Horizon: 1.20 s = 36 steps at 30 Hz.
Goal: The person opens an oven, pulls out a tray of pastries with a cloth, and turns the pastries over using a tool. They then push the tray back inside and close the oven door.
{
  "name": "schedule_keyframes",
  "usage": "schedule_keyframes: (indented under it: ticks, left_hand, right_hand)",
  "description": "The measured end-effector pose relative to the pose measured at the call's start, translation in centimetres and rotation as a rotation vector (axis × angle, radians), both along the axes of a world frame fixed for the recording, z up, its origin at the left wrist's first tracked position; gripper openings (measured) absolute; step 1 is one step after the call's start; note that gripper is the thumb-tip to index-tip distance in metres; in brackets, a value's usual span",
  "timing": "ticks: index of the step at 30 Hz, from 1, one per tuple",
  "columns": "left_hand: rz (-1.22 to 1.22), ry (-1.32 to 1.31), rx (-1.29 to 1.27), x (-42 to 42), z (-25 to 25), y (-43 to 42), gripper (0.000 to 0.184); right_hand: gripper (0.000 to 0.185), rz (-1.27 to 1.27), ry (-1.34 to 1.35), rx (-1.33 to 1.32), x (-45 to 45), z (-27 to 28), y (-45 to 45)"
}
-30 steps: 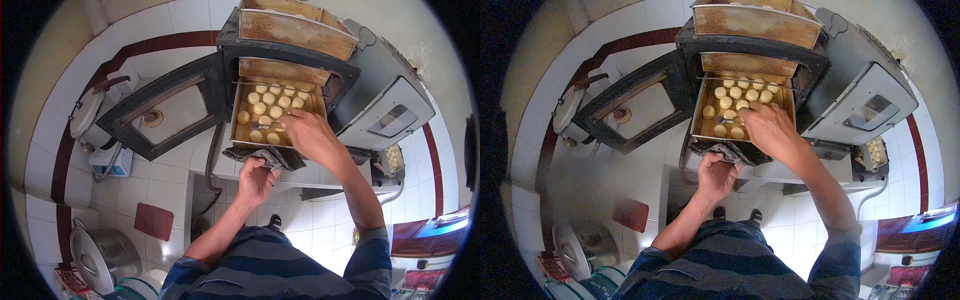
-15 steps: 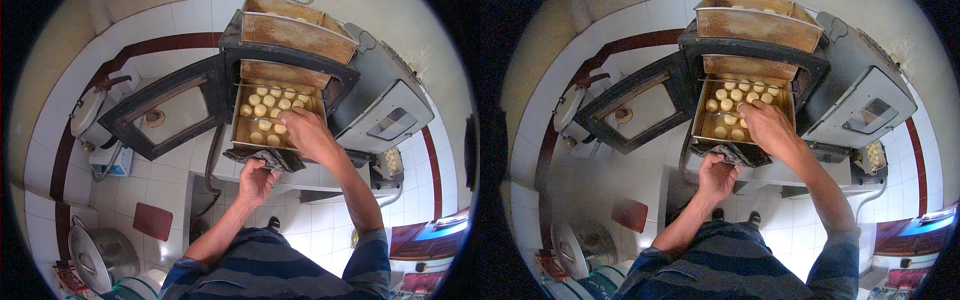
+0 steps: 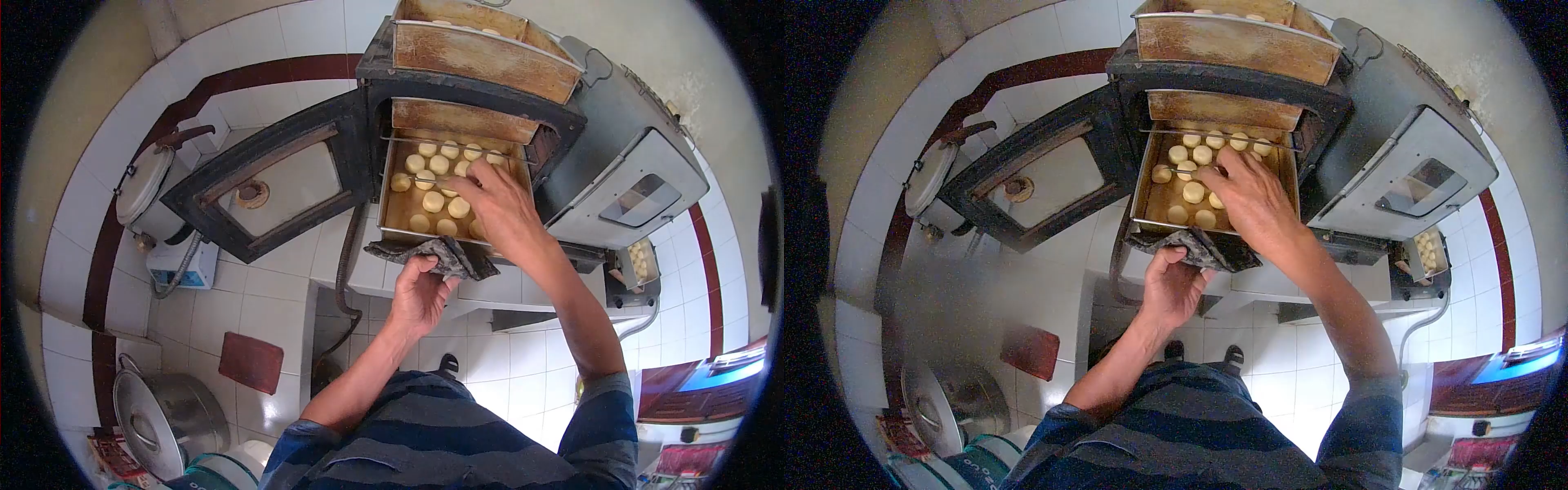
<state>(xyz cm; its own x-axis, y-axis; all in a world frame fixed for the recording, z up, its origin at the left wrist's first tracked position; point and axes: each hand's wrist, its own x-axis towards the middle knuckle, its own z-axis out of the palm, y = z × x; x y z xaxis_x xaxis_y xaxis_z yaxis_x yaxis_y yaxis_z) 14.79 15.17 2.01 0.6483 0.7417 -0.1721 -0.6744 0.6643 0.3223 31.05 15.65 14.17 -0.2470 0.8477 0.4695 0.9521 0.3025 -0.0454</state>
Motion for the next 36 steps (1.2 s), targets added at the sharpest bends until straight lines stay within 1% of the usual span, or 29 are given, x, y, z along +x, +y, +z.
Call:
schedule_keyframes:
  ticks: [1,5,7,11,13,17,19,20,21,23,25,26,27,29,31,33,34,35,36]
  left_hand:
    - [0.007,0.027,-0.001,0.1,0.1,0.0,0.037]
    - [0.034,0.091,-0.004,0.7,0.2,0.0,0.039]
    - [0.061,0.122,0.045,1.0,0.8,0.0,0.043]
    - [0.098,0.187,0.041,1.6,1.3,-0.1,0.05]
    - [0.09,0.257,0.044,1.8,1.3,0.1,0.052]
    - [0.132,0.326,0.036,2.2,2.5,-0.4,0.052]
    - [0.157,0.369,0.03,2.5,2.7,-0.4,0.055]
    - [0.153,0.366,0.035,2.7,2.8,-0.3,0.055]
    - [0.161,0.381,0.033,2.7,2.9,-0.3,0.053]
    - [0.16,0.395,0.037,2.9,3.1,-0.2,0.052]
    - [0.162,0.421,0.036,3.0,3.0,0.0,0.046]
    - [0.153,0.461,0.03,3.1,2.6,0.2,0.041]
    - [0.147,0.461,0.035,3.2,2.1,0.4,0.041]
    - [0.169,0.41,0.032,3.1,1.4,0.6,0.038]
    - [0.162,0.413,0.021,2.7,1.4,0.5,0.038]
    - [0.135,0.386,0.016,2.1,1.0,0.6,0.043]
    - [0.124,0.427,0.014,1.7,1.2,0.5,0.047]
    - [0.12,0.431,0.016,1.3,1.6,0.3,0.047]
    - [0.147,0.416,-0.004,1.0,2.2,0.2,0.039]
  right_hand:
    - [0.041,0.0,-0.004,0.006,-0.1,-0.1,-0.1]
    - [0.042,-0.015,-0.006,-0.042,0.0,0.1,-1.1]
    - [0.042,-0.006,-0.012,-0.071,0.1,-0.1,-1.7]
    - [0.038,-0.032,0.011,-0.072,0.2,0.2,-3.1]
    - [0.033,-0.096,0.11,-0.033,0.6,0.7,-4.1]
    - [0.031,-0.119,0.204,0.042,2.7,1.5,-7.6]
    - [0.028,-0.217,0.357,0.098,3.8,1.4,-9.6]
    - [0.027,-0.206,0.456,0.106,4.8,0.7,-10.6]
    - [0.027,-0.211,0.454,0.111,5.4,0.0,-11.6]
    - [0.025,-0.296,0.636,0.091,6.2,-1.4,-13.7]
    - [0.026,-0.321,0.663,0.126,6.9,-3.0,-15.4]
    - [0.027,-0.337,0.69,0.154,7.2,-3.7,-16.2]
    - [0.027,-0.343,0.691,0.16,7.4,-4.4,-17.0]
    - [0.027,-0.471,0.926,0.082,7.6,-5.7,-18.5]
    - [0.026,-0.471,0.979,0.058,8.0,-7.2,-19.7]
    - [0.025,-0.471,1.033,0.033,8.1,-8.3,-20.5]
    - [0.025,-0.468,1.102,-0.022,8.1,-8.7,-20.8]
    - [0.025,-0.464,1.171,-0.078,8.1,-9.2,-21.0]
    - [0.024,-0.455,1.105,-0.073,8.4,-10.3,-21.2]
